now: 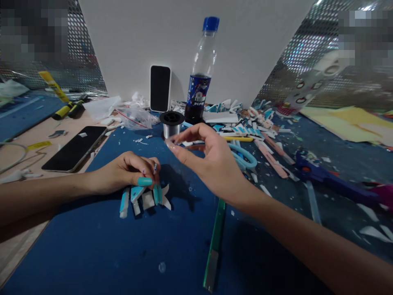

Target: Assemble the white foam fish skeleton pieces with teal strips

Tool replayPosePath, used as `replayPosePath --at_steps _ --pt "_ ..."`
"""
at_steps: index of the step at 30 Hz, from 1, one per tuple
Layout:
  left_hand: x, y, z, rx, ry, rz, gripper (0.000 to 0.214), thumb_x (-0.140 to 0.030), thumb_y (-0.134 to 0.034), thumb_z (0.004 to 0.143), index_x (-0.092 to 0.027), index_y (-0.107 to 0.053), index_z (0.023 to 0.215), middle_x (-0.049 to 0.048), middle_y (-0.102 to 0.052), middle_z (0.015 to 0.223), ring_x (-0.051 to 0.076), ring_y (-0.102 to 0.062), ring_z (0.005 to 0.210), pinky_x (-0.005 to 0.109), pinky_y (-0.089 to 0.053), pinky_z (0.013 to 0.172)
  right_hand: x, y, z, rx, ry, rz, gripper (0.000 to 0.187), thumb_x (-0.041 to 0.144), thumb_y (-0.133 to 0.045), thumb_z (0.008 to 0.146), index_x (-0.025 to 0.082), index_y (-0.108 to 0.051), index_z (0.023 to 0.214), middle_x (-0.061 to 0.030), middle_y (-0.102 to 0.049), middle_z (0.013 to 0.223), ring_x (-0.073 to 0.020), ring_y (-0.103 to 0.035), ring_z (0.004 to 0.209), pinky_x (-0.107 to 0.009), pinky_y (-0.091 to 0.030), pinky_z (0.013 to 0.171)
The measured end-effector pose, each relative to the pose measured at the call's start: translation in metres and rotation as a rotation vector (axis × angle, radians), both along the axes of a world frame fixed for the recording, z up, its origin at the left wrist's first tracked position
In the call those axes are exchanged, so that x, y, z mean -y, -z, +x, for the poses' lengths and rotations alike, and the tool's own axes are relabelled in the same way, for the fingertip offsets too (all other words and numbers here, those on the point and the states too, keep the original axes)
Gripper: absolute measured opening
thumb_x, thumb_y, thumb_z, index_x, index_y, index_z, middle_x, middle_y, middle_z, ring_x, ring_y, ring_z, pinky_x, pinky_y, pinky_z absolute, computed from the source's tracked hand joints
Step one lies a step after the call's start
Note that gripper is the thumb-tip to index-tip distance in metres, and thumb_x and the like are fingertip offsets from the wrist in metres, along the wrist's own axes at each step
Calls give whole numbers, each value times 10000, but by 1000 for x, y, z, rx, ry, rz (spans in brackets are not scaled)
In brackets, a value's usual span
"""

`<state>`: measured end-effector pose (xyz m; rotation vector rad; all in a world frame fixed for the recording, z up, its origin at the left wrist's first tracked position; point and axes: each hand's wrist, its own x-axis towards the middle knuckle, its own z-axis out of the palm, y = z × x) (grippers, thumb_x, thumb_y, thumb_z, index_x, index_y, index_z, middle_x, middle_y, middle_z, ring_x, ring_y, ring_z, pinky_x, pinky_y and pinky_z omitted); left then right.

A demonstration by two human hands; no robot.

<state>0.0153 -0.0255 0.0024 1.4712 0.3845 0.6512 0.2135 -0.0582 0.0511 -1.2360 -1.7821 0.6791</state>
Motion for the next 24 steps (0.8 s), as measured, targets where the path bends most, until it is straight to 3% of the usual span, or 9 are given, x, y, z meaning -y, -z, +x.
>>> replayPosePath --at_steps 2,4,9,13,19,24 --pt "0 0 0 0 8 1 179 -326 -694 728 -154 -728 691 43 -661 711 104 -566 710 239 -473 688 0 -1 0 10 -32 -4 254 348 -590 837 181 -564 647 -4 -637 637 -123 -600 589 -247 -490 578" --pt "0 -1 -1 -9 17 -8 175 -313 -685 739 -150 -724 687 42 -655 706 104 -567 705 239 -475 689 1 -1 0 12 -105 -32 388 360 -509 889 176 -513 546 17 -549 492 -88 -519 460 -222 -447 506" --pt "2 -4 -1 -31 16 -44 170 -308 -685 740 -154 -722 677 26 -636 691 95 -569 704 220 -476 704 3 5 0 -23 -228 -166 232 390 -456 915 181 -546 873 -11 -609 757 -111 -568 638 -228 -435 545" --pt "3 -5 1 -36 15 -100 171 -309 -721 698 -143 -716 656 23 -652 682 93 -595 686 208 -492 704 7 9 -2 49 -325 -274 324 451 -402 921 182 -522 786 -1 -535 720 -106 -497 612 -240 -386 538" --pt "5 -2 2 -18 119 -197 120 -252 -699 727 -134 -720 726 39 -712 732 107 -657 701 210 -534 705 12 10 -8 101 -385 -327 264 430 -447 909 195 -505 804 34 -459 678 -90 -404 568 -225 -318 507" --pt "5 -1 -1 -69 151 -111 79 -162 -657 762 -130 -729 770 53 -725 783 122 -669 767 215 -541 739 12 11 -10 112 -457 -331 242 371 -410 938 187 -521 826 26 -492 719 -87 -419 597 -214 -326 517"
